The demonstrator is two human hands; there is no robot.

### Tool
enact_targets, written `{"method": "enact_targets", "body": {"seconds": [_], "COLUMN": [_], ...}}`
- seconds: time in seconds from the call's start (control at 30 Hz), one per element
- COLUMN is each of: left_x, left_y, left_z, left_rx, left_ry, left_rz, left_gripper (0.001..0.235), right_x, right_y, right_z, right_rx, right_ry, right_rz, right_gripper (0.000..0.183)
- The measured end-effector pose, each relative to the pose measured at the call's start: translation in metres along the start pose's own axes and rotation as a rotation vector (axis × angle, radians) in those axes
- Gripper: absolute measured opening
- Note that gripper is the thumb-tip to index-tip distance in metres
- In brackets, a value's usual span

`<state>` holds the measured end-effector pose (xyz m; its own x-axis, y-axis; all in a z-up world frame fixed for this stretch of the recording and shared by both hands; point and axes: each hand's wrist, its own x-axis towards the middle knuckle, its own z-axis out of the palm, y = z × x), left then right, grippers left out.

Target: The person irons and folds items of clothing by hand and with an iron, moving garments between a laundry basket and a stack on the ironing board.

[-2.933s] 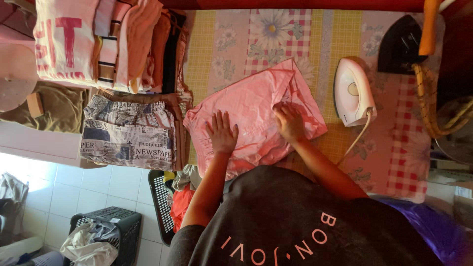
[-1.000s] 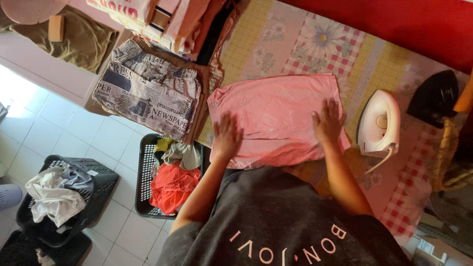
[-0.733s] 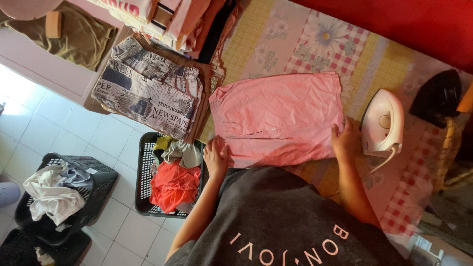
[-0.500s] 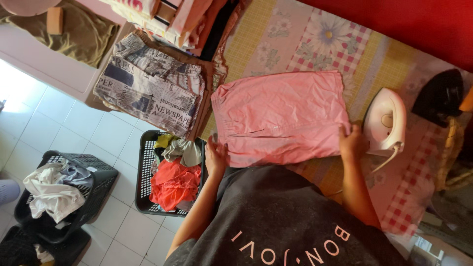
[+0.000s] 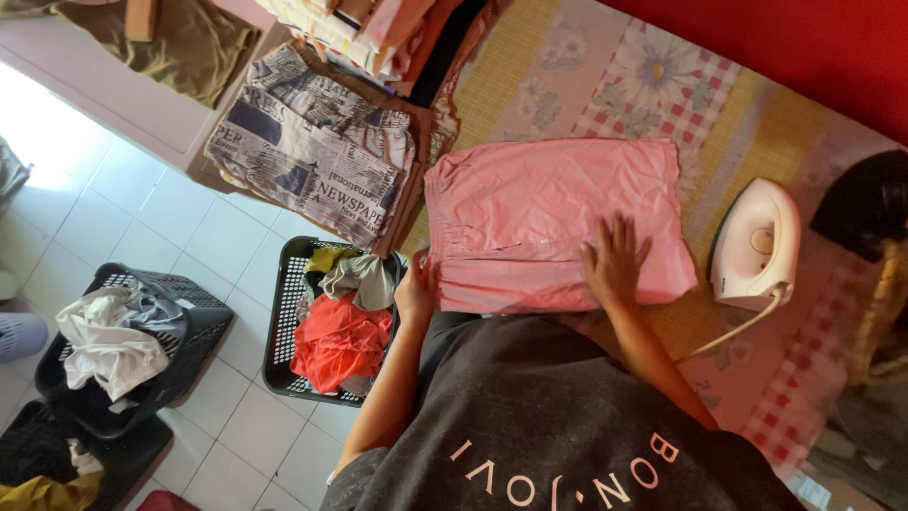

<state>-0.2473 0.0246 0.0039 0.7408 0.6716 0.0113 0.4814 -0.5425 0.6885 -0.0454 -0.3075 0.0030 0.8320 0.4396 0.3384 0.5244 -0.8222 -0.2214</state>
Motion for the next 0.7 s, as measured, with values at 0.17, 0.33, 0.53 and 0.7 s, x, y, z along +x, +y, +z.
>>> {"method": "enact_targets", "body": {"seconds": [0.17, 0.33, 0.53, 0.7], "left_x": [0.001, 0.008, 0.053, 0.121], "left_y": [-0.011, 0.003, 0.034, 0.03], "left_z": [0.001, -0.009, -0.009, 0.027], "left_rx": [0.058, 0.163, 0.053, 0.16], "left_ry": [-0.052, 0.162, -0.014, 0.001], "left_rz": [0.004, 0.334, 0.472, 0.652], "left_gripper": [0.038, 0.042, 0.034, 0.043], "right_x": [-0.011, -0.014, -0.012, -0.011], "right_y": [0.005, 0.008, 0.005, 0.002], "right_z": [0.012, 0.017, 0.014, 0.009], "right_rx": [0.094, 0.08, 0.084, 0.082], "right_ry": [-0.112, -0.103, -0.085, -0.067], "right_rz": [0.071, 0.065, 0.066, 0.087], "right_gripper": [0.07, 0.07, 0.069, 0.066]}}
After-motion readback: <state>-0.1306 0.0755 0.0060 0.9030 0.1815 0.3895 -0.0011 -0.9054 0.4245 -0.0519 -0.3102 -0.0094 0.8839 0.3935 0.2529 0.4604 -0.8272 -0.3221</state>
